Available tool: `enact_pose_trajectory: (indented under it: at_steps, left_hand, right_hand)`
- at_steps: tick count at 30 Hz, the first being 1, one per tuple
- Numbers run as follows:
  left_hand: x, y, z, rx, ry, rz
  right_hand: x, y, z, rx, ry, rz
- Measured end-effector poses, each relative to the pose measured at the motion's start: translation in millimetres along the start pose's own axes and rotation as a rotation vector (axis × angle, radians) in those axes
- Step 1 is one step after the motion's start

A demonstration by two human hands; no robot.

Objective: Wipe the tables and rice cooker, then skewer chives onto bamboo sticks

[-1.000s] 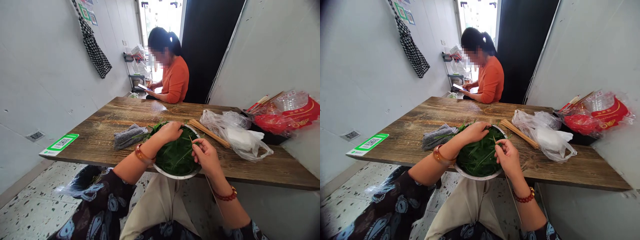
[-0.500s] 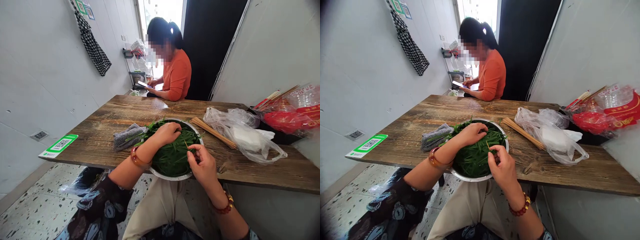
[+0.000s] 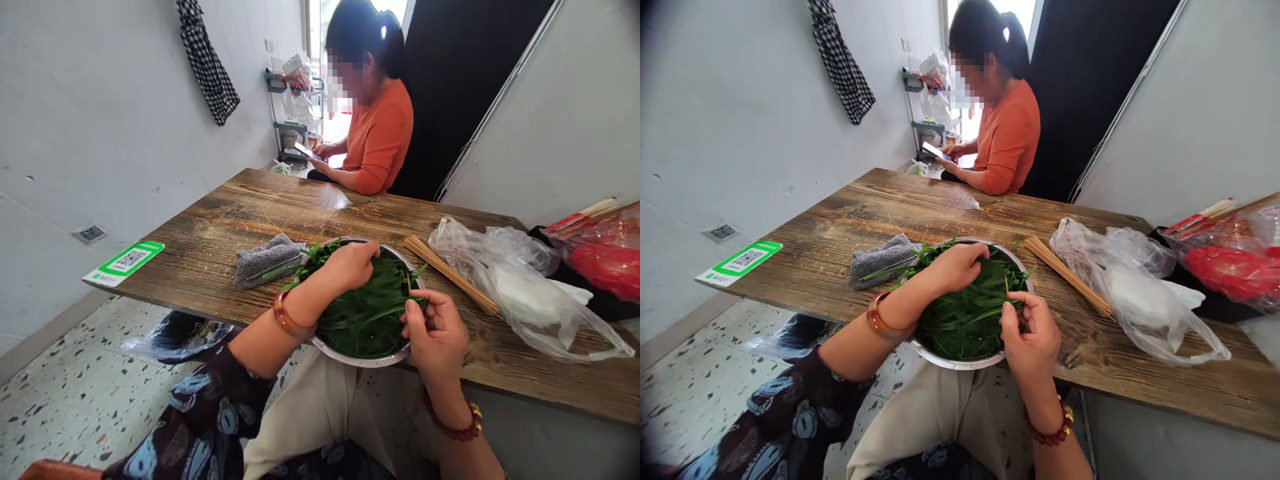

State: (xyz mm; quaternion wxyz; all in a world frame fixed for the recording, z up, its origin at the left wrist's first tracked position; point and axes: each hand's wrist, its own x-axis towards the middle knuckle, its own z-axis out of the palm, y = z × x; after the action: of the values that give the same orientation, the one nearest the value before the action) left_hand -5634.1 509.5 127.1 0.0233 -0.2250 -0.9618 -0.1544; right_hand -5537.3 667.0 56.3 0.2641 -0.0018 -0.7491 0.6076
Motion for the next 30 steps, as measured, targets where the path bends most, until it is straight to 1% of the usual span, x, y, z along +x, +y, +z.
enact_pose_trajectory:
  at_steps: [1,3,5,7,9,10,11,12,14,16,17,20,24,25,27,30]
  left_hand:
    - [0,-2,-1,-0.048,0.048,-0.007]
    - [0,-4,-3,-0.103,0.083,-0.004]
    - [0,-4,-3,-0.086,0.093,-0.010]
    - [-1,-2,-3,-0.027,0.144,-0.004]
    - [0,0,-2,0.008,0.207,0.049]
    - [0,2,-2,0.004,0.213,0.095]
    - [0,3,-2,-0.011,0.189,0.149]
    - [1,3,-1,-0.026,0.136,0.201]
    - [0,4,1,-0.020,-0.019,0.260]
    - [-2,5,5,0.050,-0.151,0.240]
    - [-3,5,8,0.098,-0.181,0.216]
    - [-4,5,20,0.232,-0.165,0.178]
    - [-3,5,30,0.331,-0.126,0.223]
    - [-2,4,30,0.321,-0.124,0.217]
    - [0,3,26,0.251,-0.116,0.157]
    - [4,-2,16,0.050,-0.052,0.053]
  right_hand:
    - [0,-2,0,0.026,0.001,0.015]
    - [1,-4,0,0.078,0.008,0.047]
    - [2,-7,1,0.116,0.016,0.067]
    - [1,-8,1,0.141,0.024,0.074]
    - [1,-8,1,0.149,0.036,0.077]
    - [1,-8,1,0.150,0.041,0.078]
    - [1,-7,1,0.150,0.045,0.078]
    - [1,-7,1,0.150,0.047,0.077]
    - [1,-7,1,0.154,0.046,0.077]
    - [1,-7,1,0.156,0.046,0.078]
    - [2,-7,2,0.156,0.046,0.078]
    - [2,-8,2,0.143,0.040,0.072]
    - [2,-7,2,0.115,0.027,0.057]
    - [2,-7,2,0.109,0.025,0.057]
    - [2,-5,2,0.095,0.021,0.054]
    - [2,-1,2,0.058,0.003,0.036]
